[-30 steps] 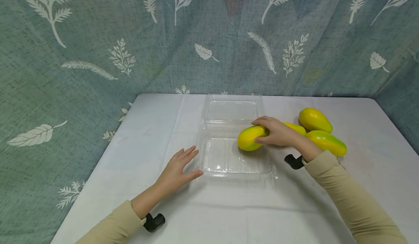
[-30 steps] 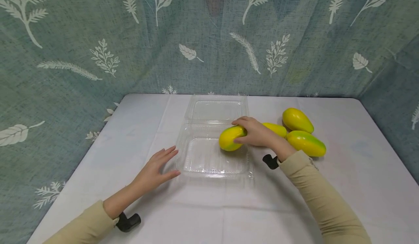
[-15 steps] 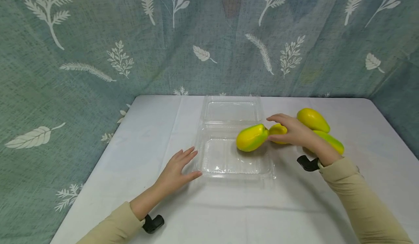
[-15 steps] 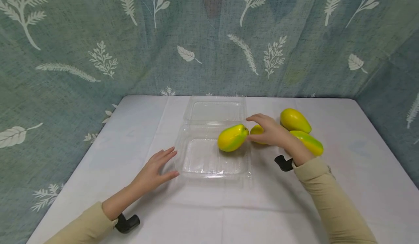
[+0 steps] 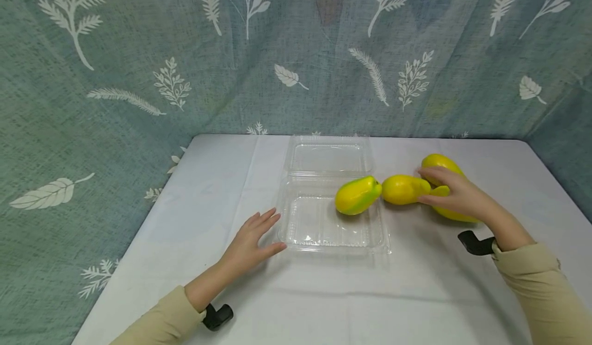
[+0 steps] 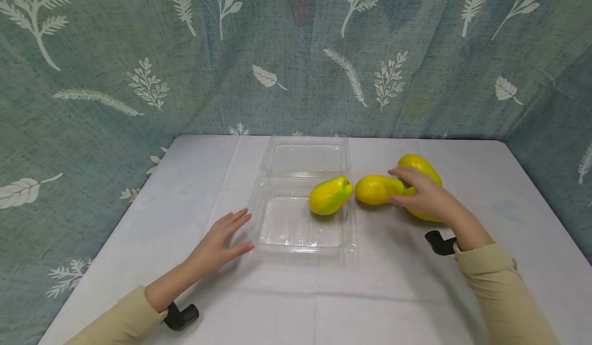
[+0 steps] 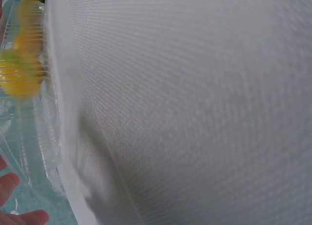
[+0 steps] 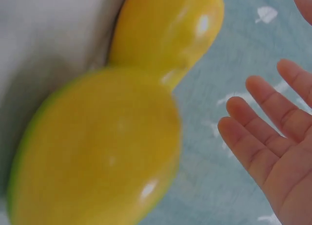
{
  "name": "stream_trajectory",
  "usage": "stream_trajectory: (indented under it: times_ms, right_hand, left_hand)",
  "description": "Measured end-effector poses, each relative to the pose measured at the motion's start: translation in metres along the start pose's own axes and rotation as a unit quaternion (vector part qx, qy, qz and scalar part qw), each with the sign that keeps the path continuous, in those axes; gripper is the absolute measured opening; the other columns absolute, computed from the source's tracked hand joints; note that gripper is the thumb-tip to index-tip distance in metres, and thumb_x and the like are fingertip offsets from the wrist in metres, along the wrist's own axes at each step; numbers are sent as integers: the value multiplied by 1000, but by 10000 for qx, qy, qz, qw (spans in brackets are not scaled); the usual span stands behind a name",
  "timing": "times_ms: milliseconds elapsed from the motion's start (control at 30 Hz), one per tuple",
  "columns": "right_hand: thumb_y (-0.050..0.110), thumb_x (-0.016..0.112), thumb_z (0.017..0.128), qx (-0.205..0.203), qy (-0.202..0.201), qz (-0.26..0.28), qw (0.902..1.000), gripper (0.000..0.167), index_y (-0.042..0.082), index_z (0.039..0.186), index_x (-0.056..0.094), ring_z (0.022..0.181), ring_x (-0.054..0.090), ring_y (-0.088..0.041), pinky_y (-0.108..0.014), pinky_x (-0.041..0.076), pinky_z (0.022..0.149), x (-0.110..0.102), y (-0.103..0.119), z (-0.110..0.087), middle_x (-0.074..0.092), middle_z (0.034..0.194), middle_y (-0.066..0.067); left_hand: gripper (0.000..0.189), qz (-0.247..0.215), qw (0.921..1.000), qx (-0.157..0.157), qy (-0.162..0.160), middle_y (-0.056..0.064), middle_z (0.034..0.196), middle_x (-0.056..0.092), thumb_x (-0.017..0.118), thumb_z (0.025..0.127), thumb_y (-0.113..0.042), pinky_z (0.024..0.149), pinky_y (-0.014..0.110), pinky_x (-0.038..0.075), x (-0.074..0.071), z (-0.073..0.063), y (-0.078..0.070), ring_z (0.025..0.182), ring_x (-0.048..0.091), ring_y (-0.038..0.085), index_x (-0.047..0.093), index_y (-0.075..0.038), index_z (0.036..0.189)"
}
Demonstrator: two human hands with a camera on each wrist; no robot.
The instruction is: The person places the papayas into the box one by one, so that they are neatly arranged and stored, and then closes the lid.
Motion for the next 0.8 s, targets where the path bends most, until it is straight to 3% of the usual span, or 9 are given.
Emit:
stream_trajectory:
  times_ms: [200, 467, 800]
  right_hand:
    - [23, 68, 83, -14, -225, -100, 9997, 59, -6, 129, 44, 119, 37, -46, -61, 32, 91, -6, -16, -16, 44, 131, -27]
    - [23, 68, 83, 401, -305, -215, 9985, 60, -6, 128, 43, 118, 33, -51, -65, 31, 88, -13, -36, -34, 37, 131, -33]
    - [23, 71, 80, 543, -402, -379, 9970, 61, -9, 124, 44, 115, 34, -51, -64, 31, 88, -12, -52, -44, 39, 127, -35]
  left_hand:
    - [68, -14, 10000, -39, 32, 5, 145, 36, 69, 79, -38, 101, 61, 28, 0, 0, -1, 133, 26, 42, 44, -11, 137]
    - [68, -33, 9999, -57, 80, 4, 146, 34, 68, 80, -39, 101, 61, 27, 1, 0, -2, 133, 24, 41, 43, -11, 137]
    - [68, -3, 9999, -69, 79, 4, 146, 35, 68, 80, -39, 101, 61, 28, 0, -1, -1, 133, 25, 41, 44, -10, 137]
Point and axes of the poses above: each hand's wrist, its own z-axis towards the middle knuckle, its own x-axis out of the palm, y = z × x, the point moved 4 cm from there along z, towards the middle knuckle
